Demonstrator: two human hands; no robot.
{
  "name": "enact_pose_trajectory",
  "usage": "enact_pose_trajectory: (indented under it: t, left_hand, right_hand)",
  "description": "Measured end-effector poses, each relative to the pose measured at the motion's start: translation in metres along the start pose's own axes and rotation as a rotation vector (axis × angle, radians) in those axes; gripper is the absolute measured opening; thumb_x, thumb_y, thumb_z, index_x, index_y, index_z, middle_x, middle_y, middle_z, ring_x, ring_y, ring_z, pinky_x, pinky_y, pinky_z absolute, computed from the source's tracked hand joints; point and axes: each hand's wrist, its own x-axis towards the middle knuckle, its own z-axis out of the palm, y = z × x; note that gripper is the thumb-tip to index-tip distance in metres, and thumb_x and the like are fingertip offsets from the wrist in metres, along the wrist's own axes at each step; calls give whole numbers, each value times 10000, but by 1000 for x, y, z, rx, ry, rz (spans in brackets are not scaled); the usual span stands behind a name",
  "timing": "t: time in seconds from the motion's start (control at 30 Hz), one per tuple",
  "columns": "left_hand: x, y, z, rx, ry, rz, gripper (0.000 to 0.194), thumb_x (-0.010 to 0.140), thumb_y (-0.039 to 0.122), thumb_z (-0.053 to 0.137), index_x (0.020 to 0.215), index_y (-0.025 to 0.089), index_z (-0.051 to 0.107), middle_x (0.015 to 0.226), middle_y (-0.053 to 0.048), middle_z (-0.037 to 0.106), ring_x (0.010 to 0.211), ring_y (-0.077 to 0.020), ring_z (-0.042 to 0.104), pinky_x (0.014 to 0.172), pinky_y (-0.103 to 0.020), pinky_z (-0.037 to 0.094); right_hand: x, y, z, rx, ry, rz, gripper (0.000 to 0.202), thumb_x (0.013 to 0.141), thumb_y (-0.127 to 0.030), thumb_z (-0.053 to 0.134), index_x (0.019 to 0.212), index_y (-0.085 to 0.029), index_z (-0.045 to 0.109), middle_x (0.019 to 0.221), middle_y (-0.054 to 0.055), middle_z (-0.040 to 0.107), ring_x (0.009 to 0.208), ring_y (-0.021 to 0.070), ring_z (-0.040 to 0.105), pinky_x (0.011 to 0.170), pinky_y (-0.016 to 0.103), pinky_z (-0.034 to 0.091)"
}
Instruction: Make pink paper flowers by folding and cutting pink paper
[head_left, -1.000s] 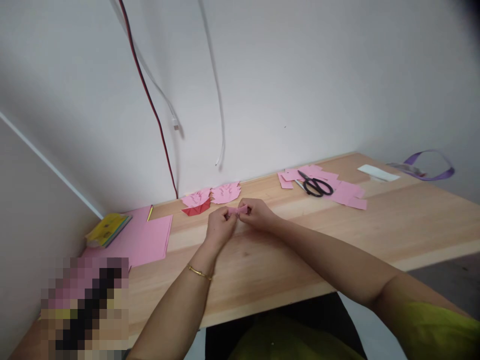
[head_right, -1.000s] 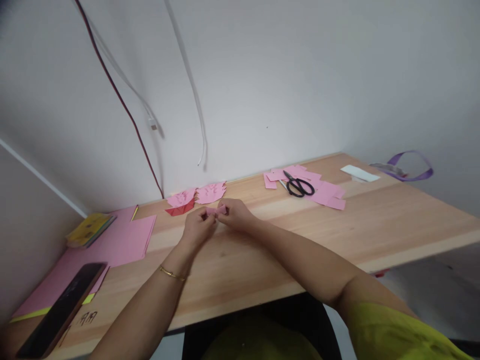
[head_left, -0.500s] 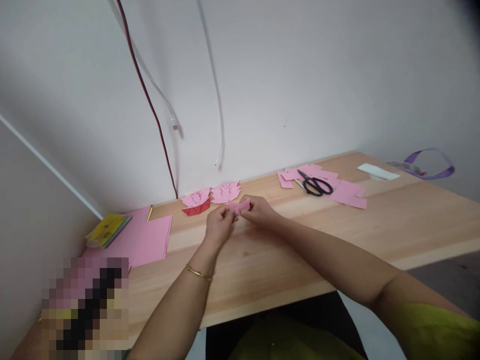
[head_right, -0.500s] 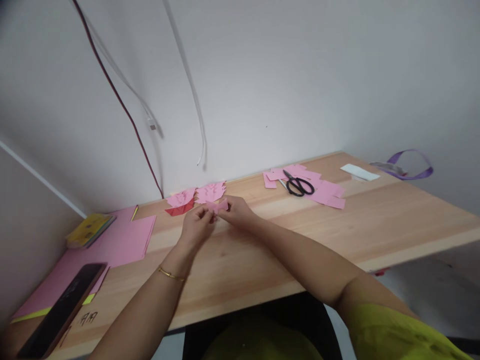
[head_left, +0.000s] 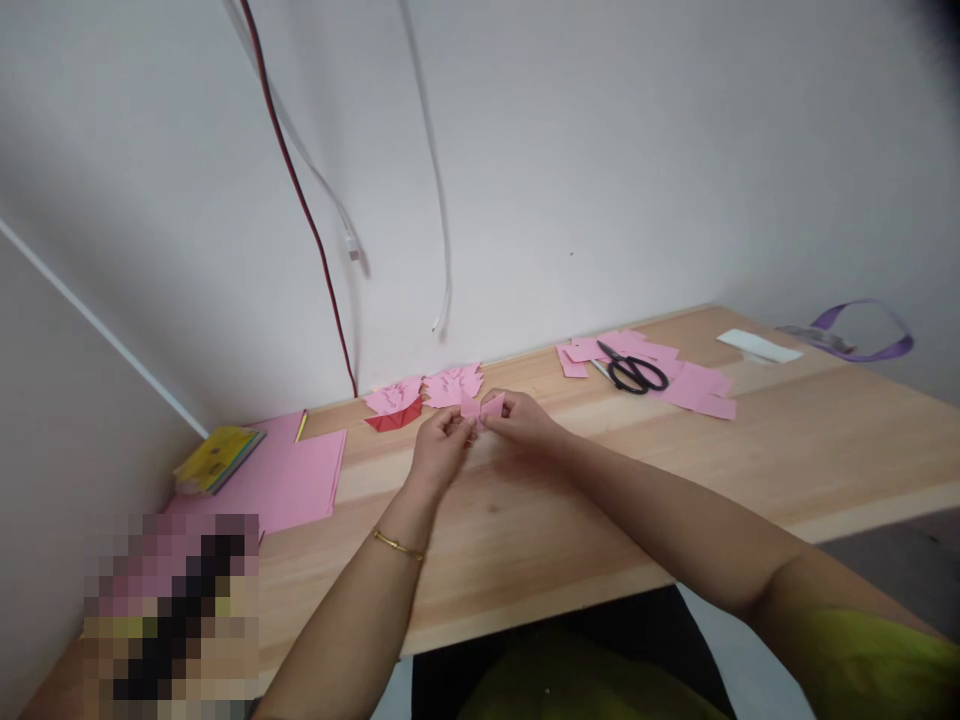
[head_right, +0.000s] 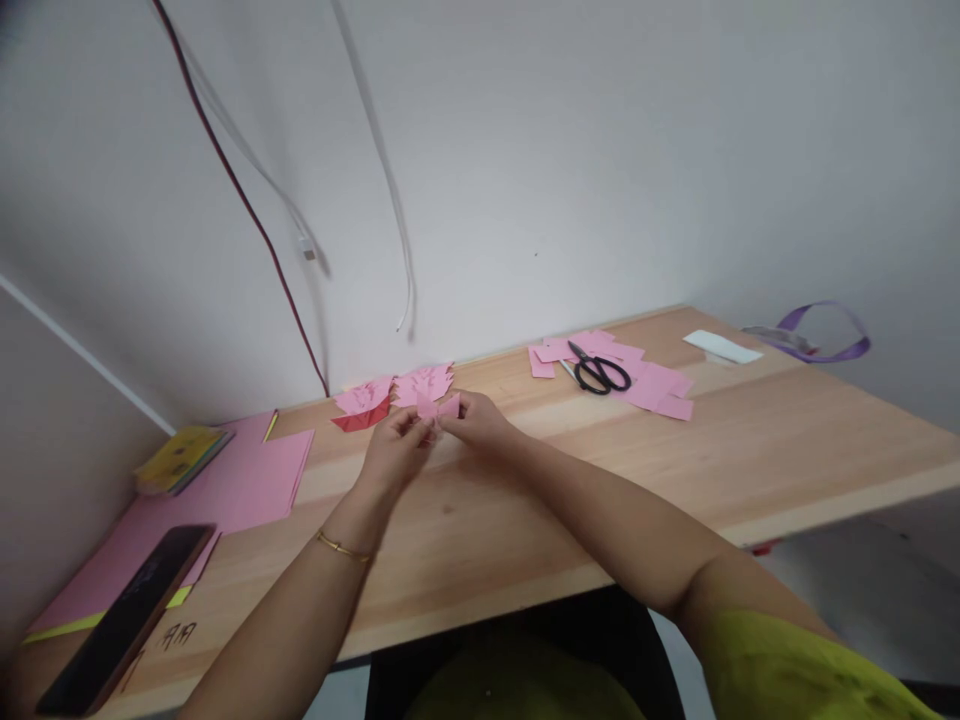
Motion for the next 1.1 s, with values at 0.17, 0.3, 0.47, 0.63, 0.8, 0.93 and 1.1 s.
enact_pose_trajectory:
  t: [0.17,0.3,0.47,0.63,0.8,0.93,1.1]
  left_hand:
    - [-2,5,-2,-12,1,5,269,742,350,634,567,156,570,563,13,528,557,-97,471,556,-220,382]
    - [-1,2,-6,-86,-7,-23,349,769,444,609,572,157,575,571,6,540,568,-105,501,573,-227,415]
    - [0,-4,-2,-227,-48,-91,325,729,465,665,678,147,623,675,-22,618,630,-114,569,630,-243,473]
    - [0,-7,1,-274,-96,-137,266,654,351,754,713,140,603,671,-35,654,656,-130,613,648,-256,476]
    - [1,-8,1,-251,-67,-105,294,665,356,747,640,148,541,579,-2,607,556,-96,558,579,-224,430]
    - [1,-8,2,-200,-72,-104,323,681,411,734,646,152,544,571,-1,596,539,-95,535,549,-218,408]
    - [0,-9,2,-207,-100,-106,311,694,430,722,692,147,591,595,-3,588,566,-103,530,566,-225,408]
  right_hand:
    - [-2,-2,1,60,-113,-26,94,699,-225,563,741,-152,605,713,-4,614,666,119,543,620,220,398]
    - [-2,-3,0,21,-93,-25,63,684,-217,557,697,-157,571,666,-27,553,627,103,502,583,210,374]
    - [2,1,-4,87,-66,8,108,681,-241,573,738,-151,595,739,0,606,713,130,546,636,228,414]
    - [3,-4,-4,148,-124,28,90,695,-244,577,667,-159,571,674,-1,615,676,128,563,634,234,432]
    - [-1,-10,0,242,-155,58,122,705,-263,623,758,-164,575,690,3,656,688,148,623,663,263,472]
    - [-2,-7,2,335,-179,72,198,725,-318,654,826,-179,555,689,-4,669,680,153,647,685,284,495]
    - [-1,-5,1,317,-196,47,188,744,-343,649,806,-185,570,685,2,675,696,162,655,701,294,504]
